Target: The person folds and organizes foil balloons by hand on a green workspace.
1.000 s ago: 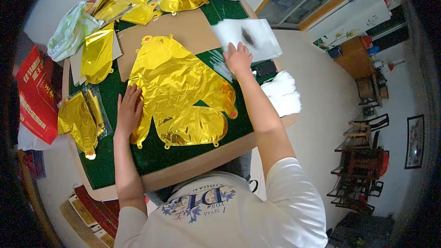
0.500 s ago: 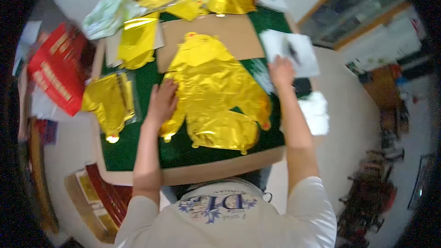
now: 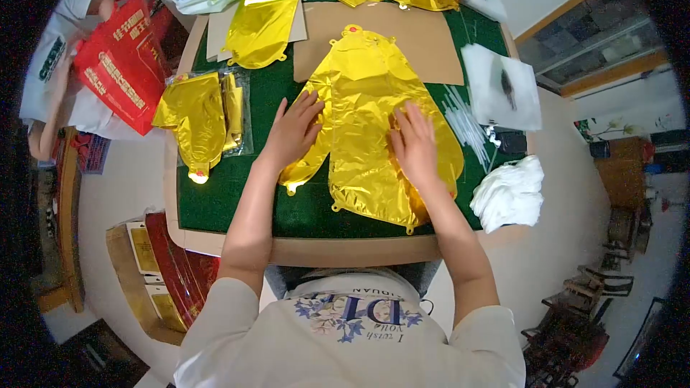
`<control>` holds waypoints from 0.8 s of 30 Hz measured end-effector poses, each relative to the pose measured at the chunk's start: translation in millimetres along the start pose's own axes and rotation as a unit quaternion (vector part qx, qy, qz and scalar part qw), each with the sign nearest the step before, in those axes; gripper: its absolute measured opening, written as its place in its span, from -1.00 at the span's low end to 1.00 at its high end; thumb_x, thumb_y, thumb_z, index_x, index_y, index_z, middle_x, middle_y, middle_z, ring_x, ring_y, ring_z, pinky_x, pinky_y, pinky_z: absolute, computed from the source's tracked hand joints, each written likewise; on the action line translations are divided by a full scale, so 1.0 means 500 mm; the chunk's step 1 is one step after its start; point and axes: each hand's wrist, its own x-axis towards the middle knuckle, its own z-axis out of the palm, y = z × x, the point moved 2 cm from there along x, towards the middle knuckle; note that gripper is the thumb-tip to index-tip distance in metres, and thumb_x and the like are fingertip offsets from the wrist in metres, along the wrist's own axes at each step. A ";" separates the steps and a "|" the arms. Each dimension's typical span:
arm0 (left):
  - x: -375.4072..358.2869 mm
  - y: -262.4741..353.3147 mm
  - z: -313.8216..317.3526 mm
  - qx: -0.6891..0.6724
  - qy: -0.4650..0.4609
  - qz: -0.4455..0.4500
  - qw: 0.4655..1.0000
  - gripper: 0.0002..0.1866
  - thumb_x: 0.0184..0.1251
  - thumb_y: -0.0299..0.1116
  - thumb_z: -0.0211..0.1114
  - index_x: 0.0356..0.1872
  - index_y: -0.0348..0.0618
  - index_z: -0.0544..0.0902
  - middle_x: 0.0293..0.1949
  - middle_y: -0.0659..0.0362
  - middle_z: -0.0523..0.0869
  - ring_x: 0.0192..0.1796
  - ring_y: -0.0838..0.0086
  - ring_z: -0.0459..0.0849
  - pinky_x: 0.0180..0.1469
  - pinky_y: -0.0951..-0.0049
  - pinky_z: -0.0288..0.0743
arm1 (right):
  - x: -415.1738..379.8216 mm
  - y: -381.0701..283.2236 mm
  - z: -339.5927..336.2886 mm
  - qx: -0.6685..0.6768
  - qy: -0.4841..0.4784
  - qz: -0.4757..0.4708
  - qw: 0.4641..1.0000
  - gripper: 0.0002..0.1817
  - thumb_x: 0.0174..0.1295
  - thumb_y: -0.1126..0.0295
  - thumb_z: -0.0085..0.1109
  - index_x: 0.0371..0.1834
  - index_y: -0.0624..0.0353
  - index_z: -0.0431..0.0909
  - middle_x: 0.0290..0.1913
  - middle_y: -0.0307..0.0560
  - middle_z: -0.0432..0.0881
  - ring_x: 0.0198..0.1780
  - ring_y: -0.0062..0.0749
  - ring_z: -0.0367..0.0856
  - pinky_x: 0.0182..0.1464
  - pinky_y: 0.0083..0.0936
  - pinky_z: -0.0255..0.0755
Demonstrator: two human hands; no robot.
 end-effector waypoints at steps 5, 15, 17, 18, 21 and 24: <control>0.000 -0.001 0.001 0.012 -0.002 0.000 1.000 -0.55 0.41 -0.23 0.06 0.29 -0.05 0.39 0.42 0.18 0.29 0.49 0.35 0.15 0.49 0.03 -0.10 | 0.002 -0.012 0.021 -0.018 -0.041 -0.022 0.999 -0.54 0.33 0.28 0.08 0.31 -0.02 0.42 0.42 0.03 0.26 0.47 0.02 0.12 0.44 0.04 -0.05; -0.001 -0.008 -0.016 -0.013 0.025 -0.001 1.000 -0.59 0.38 -0.30 0.09 0.24 -0.07 0.45 0.38 0.17 0.36 0.47 0.36 0.21 0.49 -0.01 -0.16 | -0.003 0.004 -0.002 0.024 -0.034 0.017 0.999 -0.56 0.36 0.37 0.00 0.32 0.06 0.39 0.37 0.07 0.33 0.43 0.01 0.20 0.43 -0.05 0.02; -0.002 -0.007 -0.019 -0.025 0.031 -0.001 0.999 -0.60 0.37 -0.34 0.10 0.22 -0.07 0.46 0.37 0.17 0.38 0.46 0.35 0.23 0.49 -0.02 -0.16 | -0.023 0.038 -0.038 0.017 0.006 0.034 0.999 -0.58 0.35 0.45 -0.01 0.28 0.21 0.41 0.31 0.14 0.41 0.38 -0.04 0.30 0.41 -0.13 0.08; -0.001 -0.009 -0.018 -0.028 0.031 -0.001 0.999 -0.60 0.37 -0.34 0.10 0.22 -0.07 0.46 0.37 0.17 0.38 0.46 0.35 0.23 0.49 -0.02 -0.16 | -0.041 0.061 -0.042 0.015 0.004 0.035 0.999 -0.58 0.35 0.45 -0.01 0.28 0.21 0.41 0.31 0.14 0.41 0.38 -0.04 0.30 0.41 -0.13 0.08; 0.000 -0.012 -0.020 -0.024 0.025 -0.005 0.999 -0.61 0.36 -0.36 0.09 0.21 -0.09 0.48 0.37 0.14 0.37 0.47 0.33 0.22 0.48 -0.03 -0.13 | -0.094 0.083 -0.043 -0.023 -0.032 0.028 0.999 -0.59 0.33 0.47 0.00 0.26 0.20 0.42 0.31 0.13 0.41 0.37 -0.04 0.32 0.40 -0.17 0.13; 0.000 0.004 -0.027 -0.007 0.074 -0.014 0.997 -0.61 0.36 -0.38 0.09 0.21 -0.11 0.47 0.37 0.08 0.36 0.47 0.30 0.20 0.47 -0.03 -0.09 | -0.107 0.074 -0.043 -0.029 -0.037 0.024 0.999 -0.58 0.35 0.47 -0.06 0.28 0.20 0.39 0.35 0.11 0.36 0.40 -0.03 0.27 0.42 -0.18 0.10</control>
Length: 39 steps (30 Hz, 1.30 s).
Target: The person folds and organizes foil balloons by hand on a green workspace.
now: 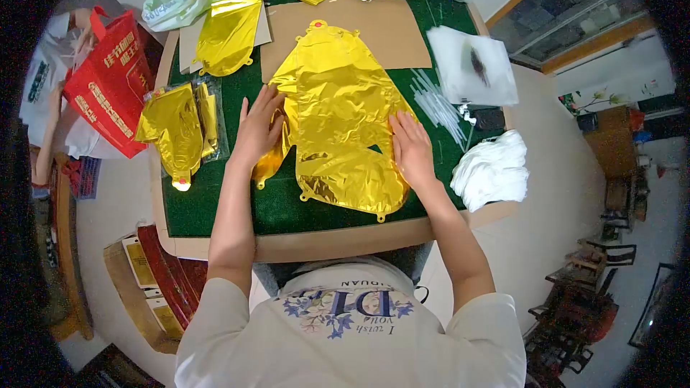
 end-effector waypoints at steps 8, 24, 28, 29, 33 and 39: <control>-0.015 0.054 0.017 0.034 -0.031 -0.009 0.999 -0.49 0.41 -0.18 0.11 0.33 -0.12 0.37 0.44 0.04 0.25 0.51 0.26 0.12 0.49 0.03 -0.11 | 0.099 -0.029 -0.007 0.050 -0.001 -0.060 0.997 -0.57 0.36 0.37 0.00 0.29 0.10 0.40 0.36 0.03 0.35 0.41 -0.07 0.24 0.42 -0.11 0.06; -0.018 0.036 0.031 0.064 -0.044 -0.008 0.997 -0.42 0.40 -0.09 0.12 0.39 -0.04 0.32 0.46 0.10 0.21 0.52 0.29 0.09 0.50 0.05 -0.13 | 0.114 0.000 0.042 0.021 -0.029 -0.045 0.998 -0.57 0.39 0.23 -0.02 0.31 0.00 0.41 0.37 -0.08 0.35 0.45 -0.16 0.19 0.45 -0.08 -0.03; -0.015 0.037 0.028 0.057 -0.047 -0.015 0.997 -0.40 0.38 -0.08 0.14 0.38 -0.05 0.31 0.45 0.08 0.22 0.51 0.29 0.10 0.49 0.02 -0.15 | 0.116 -0.004 0.031 0.018 -0.045 -0.048 0.998 -0.57 0.39 0.23 -0.02 0.31 0.01 0.40 0.38 -0.08 0.35 0.45 -0.16 0.19 0.45 -0.08 -0.03; -0.013 0.039 0.027 0.048 -0.045 -0.022 0.998 -0.40 0.38 -0.07 0.13 0.38 -0.07 0.32 0.45 0.08 0.23 0.51 0.30 0.10 0.49 0.00 -0.17 | 0.116 -0.004 0.033 0.017 -0.045 -0.049 0.998 -0.57 0.39 0.23 -0.02 0.31 0.01 0.40 0.38 -0.08 0.35 0.45 -0.16 0.19 0.45 -0.08 -0.03; 0.001 0.079 0.034 0.076 -0.017 -0.003 0.997 -0.39 0.38 -0.05 0.11 0.39 -0.06 0.30 0.45 0.09 0.23 0.52 0.30 0.08 0.49 -0.04 -0.20 | 0.113 -0.001 0.040 0.011 -0.030 -0.054 0.998 -0.57 0.39 0.24 -0.02 0.31 0.00 0.40 0.38 -0.08 0.35 0.45 -0.15 0.19 0.45 -0.08 -0.03; -0.014 0.090 0.032 0.190 -0.056 -0.059 0.978 -0.38 0.40 -0.01 0.06 0.40 -0.06 0.29 0.44 0.10 0.25 0.52 0.26 0.07 0.48 -0.11 -0.21 | 0.113 -0.001 0.036 0.025 -0.023 -0.055 0.998 -0.58 0.37 0.27 0.01 0.29 0.01 0.42 0.36 -0.07 0.37 0.43 -0.14 0.22 0.45 -0.08 -0.01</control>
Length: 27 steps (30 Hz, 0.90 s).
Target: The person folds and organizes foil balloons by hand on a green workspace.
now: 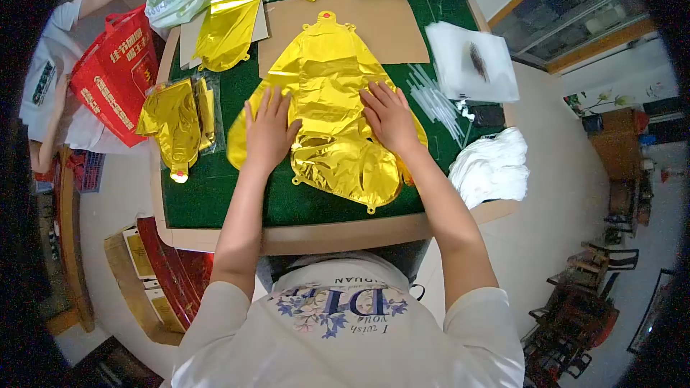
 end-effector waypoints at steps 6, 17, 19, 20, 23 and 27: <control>-0.012 -0.011 -0.007 -0.029 0.024 -0.021 0.999 -0.39 0.41 -0.02 0.06 0.39 -0.08 0.29 0.45 0.05 0.22 0.52 0.25 0.06 0.47 -0.12 -0.18 | 0.002 -0.002 -0.002 0.001 0.007 0.001 1.000 -0.58 0.35 0.29 0.03 0.27 0.02 0.44 0.36 -0.07 0.37 0.42 -0.13 0.24 0.45 -0.07 -0.01; 0.016 0.064 0.059 -0.090 0.020 0.096 0.991 -0.40 0.42 0.05 0.02 0.40 0.03 0.29 0.46 0.13 0.20 0.52 0.30 0.08 0.47 -0.14 -0.17 | -0.017 0.000 -0.043 0.083 0.039 0.010 0.996 -0.60 0.34 0.44 0.00 0.26 0.18 0.41 0.32 0.11 0.38 0.38 -0.02 0.28 0.40 -0.15 0.11; 0.015 0.064 0.059 -0.086 0.019 0.096 0.991 -0.40 0.42 0.05 0.01 0.40 0.04 0.30 0.46 0.13 0.21 0.51 0.30 0.09 0.46 -0.16 -0.19 | -0.041 0.019 -0.047 0.080 0.059 0.029 0.995 -0.60 0.30 0.56 -0.02 0.22 0.24 0.41 0.29 0.16 0.39 0.33 0.03 0.32 0.35 -0.23 0.20; 0.017 0.063 0.058 -0.081 0.022 0.097 0.992 -0.41 0.42 0.05 0.01 0.39 0.04 0.30 0.46 0.14 0.22 0.51 0.30 0.09 0.46 -0.18 -0.20 | -0.057 0.024 -0.042 0.048 0.089 0.013 0.995 -0.58 0.27 0.63 -0.04 0.21 0.24 0.41 0.26 0.16 0.41 0.30 0.05 0.35 0.33 -0.24 0.24; 0.020 0.061 0.056 -0.073 0.023 0.100 0.992 -0.42 0.43 0.05 0.01 0.39 0.05 0.31 0.45 0.15 0.23 0.51 0.31 0.10 0.44 -0.26 -0.24 | -0.083 0.041 -0.027 0.040 0.096 0.045 0.994 -0.54 0.25 0.66 -0.06 0.25 0.23 0.37 0.27 0.16 0.40 0.31 0.05 0.34 0.34 -0.23 0.22; 0.022 0.059 0.059 -0.061 0.020 0.106 0.992 -0.42 0.43 0.05 0.00 0.39 0.08 0.32 0.45 0.16 0.23 0.51 0.31 0.11 0.43 -0.30 -0.27 | -0.078 0.044 -0.023 0.033 0.080 0.050 0.995 -0.50 0.23 0.67 -0.07 0.28 0.21 0.34 0.27 0.14 0.40 0.33 0.05 0.32 0.37 -0.22 0.19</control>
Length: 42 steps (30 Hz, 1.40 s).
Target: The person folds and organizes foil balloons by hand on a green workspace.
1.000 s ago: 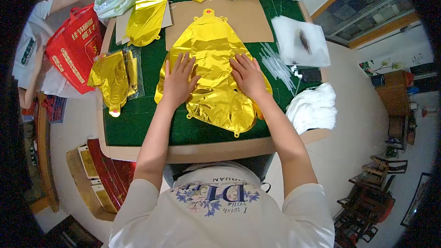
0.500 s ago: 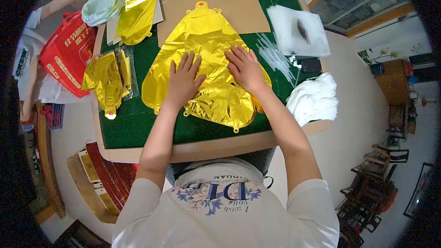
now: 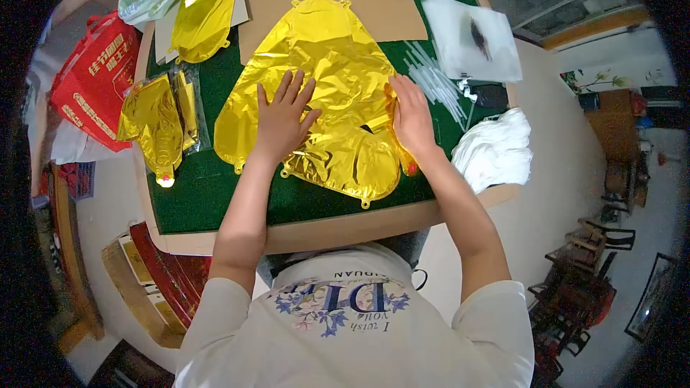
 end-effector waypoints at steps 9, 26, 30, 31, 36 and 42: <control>0.001 -0.004 0.002 -0.013 -0.003 -0.001 1.000 -0.43 0.45 0.07 -0.04 0.40 0.11 0.29 0.45 0.17 0.23 0.51 0.32 0.10 0.43 -0.29 -0.27 | 0.001 0.003 0.004 -0.009 -0.005 -0.008 1.000 -0.50 0.21 0.67 -0.07 0.26 0.20 0.38 0.28 0.12 0.39 0.34 0.05 0.30 0.39 -0.20 0.17; 0.001 -0.007 0.000 -0.015 -0.003 -0.007 1.000 -0.43 0.43 0.06 0.01 0.39 0.10 0.31 0.44 0.16 0.25 0.50 0.30 0.13 0.41 -0.30 -0.17 | 0.004 0.003 0.007 -0.016 -0.014 -0.017 1.000 -0.55 0.24 0.63 -0.06 0.24 0.21 0.41 0.30 0.11 0.37 0.33 0.05 0.30 0.36 -0.22 0.20; 0.002 -0.010 -0.004 -0.026 -0.014 -0.013 0.999 -0.43 0.43 0.06 0.00 0.39 0.11 0.30 0.44 0.17 0.24 0.50 0.30 0.12 0.42 -0.28 -0.16 | 0.008 0.002 0.007 -0.020 -0.026 -0.021 0.999 -0.56 0.27 0.61 -0.07 0.24 0.23 0.41 0.30 0.13 0.38 0.32 0.05 0.31 0.35 -0.24 0.21; 0.002 -0.010 -0.003 -0.025 -0.012 -0.012 1.000 -0.43 0.43 0.06 0.00 0.39 0.11 0.30 0.44 0.17 0.24 0.50 0.30 0.12 0.42 -0.28 -0.16 | 0.010 0.003 0.003 -0.021 -0.024 -0.022 0.999 -0.56 0.27 0.61 -0.07 0.24 0.23 0.41 0.30 0.13 0.38 0.32 0.05 0.31 0.35 -0.24 0.21; 0.000 -0.011 0.004 -0.018 -0.010 -0.007 1.000 -0.42 0.44 0.06 -0.01 0.40 0.11 0.29 0.45 0.17 0.22 0.51 0.30 0.09 0.42 -0.28 -0.18 | 0.037 -0.025 -0.039 0.008 -0.039 0.038 0.998 -0.63 0.31 0.56 -0.04 0.19 0.25 0.44 0.27 0.13 0.43 0.28 0.03 0.37 0.32 -0.30 0.25; 0.000 -0.010 0.004 -0.027 -0.004 -0.010 1.000 -0.42 0.43 0.06 0.00 0.40 0.11 0.30 0.45 0.18 0.23 0.51 0.30 0.10 0.42 -0.28 -0.17 | -0.006 -0.114 -0.071 0.014 0.012 0.024 1.000 -0.90 0.15 0.57 0.16 -0.27 0.27 0.47 -0.32 0.03 0.48 -0.23 -0.02 0.51 -0.20 -0.28 0.39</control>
